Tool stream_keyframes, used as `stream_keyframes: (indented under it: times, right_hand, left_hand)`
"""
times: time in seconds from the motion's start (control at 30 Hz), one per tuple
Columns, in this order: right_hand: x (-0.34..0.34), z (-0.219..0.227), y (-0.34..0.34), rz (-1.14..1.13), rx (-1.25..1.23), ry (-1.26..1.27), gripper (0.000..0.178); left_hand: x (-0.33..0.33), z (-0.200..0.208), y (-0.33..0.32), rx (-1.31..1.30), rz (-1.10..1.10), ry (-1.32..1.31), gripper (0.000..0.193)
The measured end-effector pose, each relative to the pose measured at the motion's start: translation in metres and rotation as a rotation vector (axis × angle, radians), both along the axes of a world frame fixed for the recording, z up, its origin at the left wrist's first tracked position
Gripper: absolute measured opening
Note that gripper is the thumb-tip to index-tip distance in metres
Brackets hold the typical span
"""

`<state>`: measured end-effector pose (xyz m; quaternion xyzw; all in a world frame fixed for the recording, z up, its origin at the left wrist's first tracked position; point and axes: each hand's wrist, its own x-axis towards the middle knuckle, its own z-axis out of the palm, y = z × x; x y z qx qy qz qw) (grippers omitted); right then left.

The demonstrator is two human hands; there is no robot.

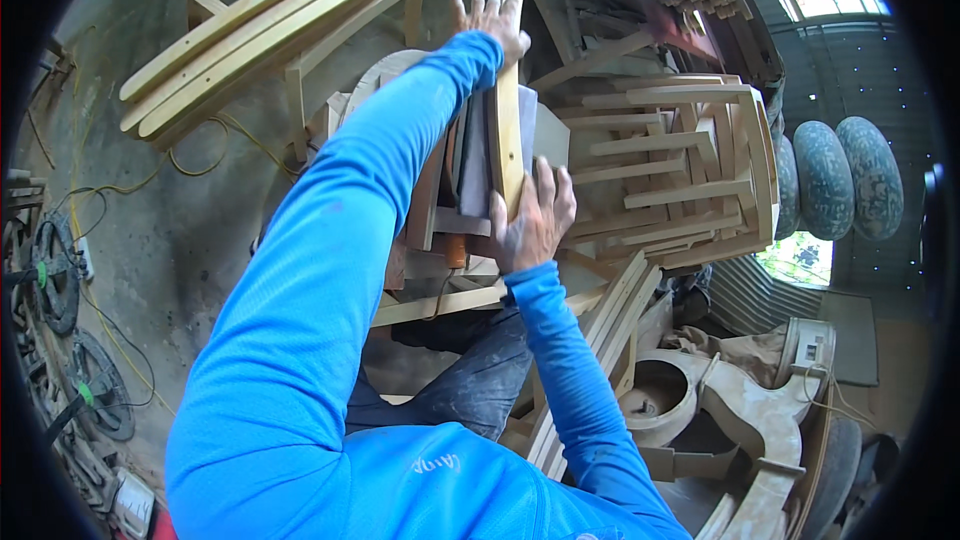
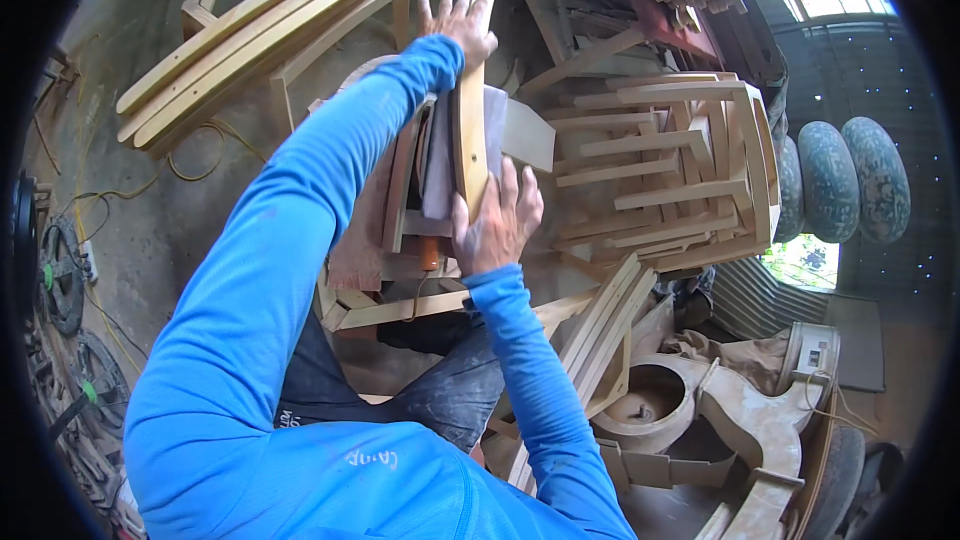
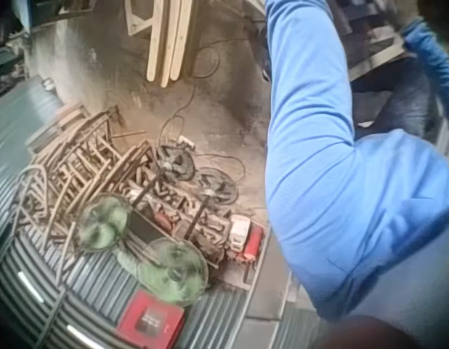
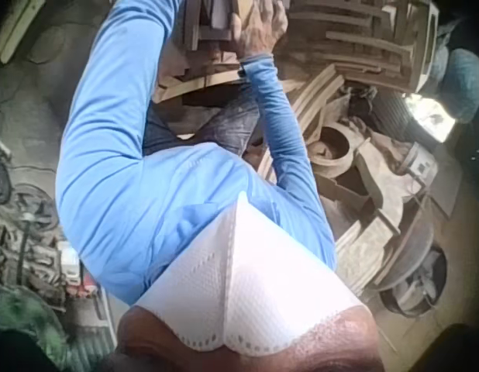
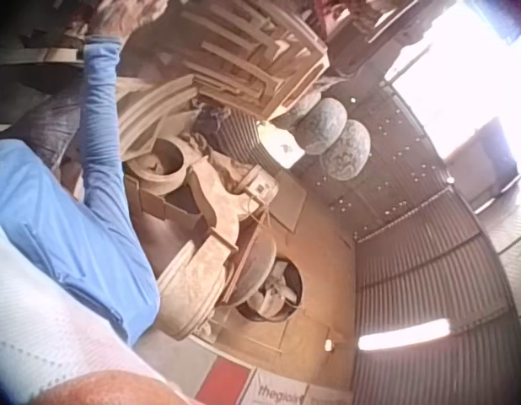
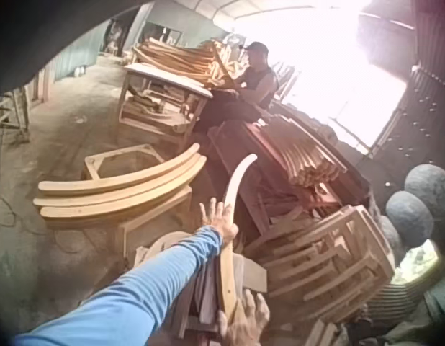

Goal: Sanding curved wooden chair components using a belt sander.

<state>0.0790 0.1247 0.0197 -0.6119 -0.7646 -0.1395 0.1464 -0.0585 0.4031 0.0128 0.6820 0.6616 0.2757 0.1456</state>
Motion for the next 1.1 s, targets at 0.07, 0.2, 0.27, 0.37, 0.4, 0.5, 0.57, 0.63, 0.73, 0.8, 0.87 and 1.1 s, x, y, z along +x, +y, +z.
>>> stream_keyframes:
  times: [0.07, 0.2, 0.27, 0.37, 0.4, 0.5, 0.57, 0.63, 0.73, 0.8, 0.87, 1.1]
  right_hand:
    - [-0.007, 0.000, 0.039, 0.015, 0.022, 0.029, 0.057]
    - [-0.020, 0.001, 0.098, 0.014, 0.052, -0.010, 0.053]
    - [-0.021, -0.001, 0.113, 0.014, 0.067, -0.014, 0.058]
    - [-0.018, -0.003, 0.123, 0.022, 0.079, 0.014, 0.064]
    - [-0.019, -0.002, 0.123, 0.027, 0.082, 0.018, 0.063]
    - [-0.005, -0.001, 0.106, 0.039, 0.079, 0.044, 0.062]
    - [0.005, -0.001, 0.082, 0.053, 0.076, 0.083, 0.061]
    - [0.014, -0.001, 0.051, 0.068, 0.062, 0.074, 0.059]
    - [0.037, 0.002, -0.015, 0.040, 0.009, 0.107, 0.060]
    - [0.051, 0.005, -0.069, 0.018, -0.084, 0.178, 0.064]
    - [0.074, 0.000, -0.125, -0.050, -0.297, 0.314, 0.068]
    - [0.151, 0.003, -0.309, -0.088, -0.472, 0.434, 0.067]
  left_hand:
    - [-0.005, 0.006, 0.030, -0.046, 0.038, 0.060, 0.079]
    - [-0.014, 0.008, 0.078, -0.111, 0.091, 0.130, 0.084]
    - [-0.016, 0.002, 0.097, -0.084, 0.105, 0.076, 0.083]
    - [-0.019, 0.003, 0.106, -0.054, 0.122, 0.014, 0.082]
    - [-0.023, 0.006, 0.106, -0.065, 0.123, 0.015, 0.081]
    - [-0.018, 0.012, 0.088, -0.117, 0.102, 0.069, 0.082]
    - [-0.014, 0.011, 0.065, -0.084, 0.114, 0.056, 0.083]
    - [-0.012, 0.005, 0.035, -0.057, 0.121, 0.044, 0.086]
    - [0.006, -0.004, -0.033, -0.060, 0.108, 0.055, 0.085]
    - [0.025, -0.007, -0.088, -0.003, 0.106, 0.074, 0.083]
    - [0.045, -0.008, -0.145, 0.016, 0.077, 0.089, 0.084]
    - [0.074, 0.000, -0.292, -0.097, -0.103, 0.288, 0.095]
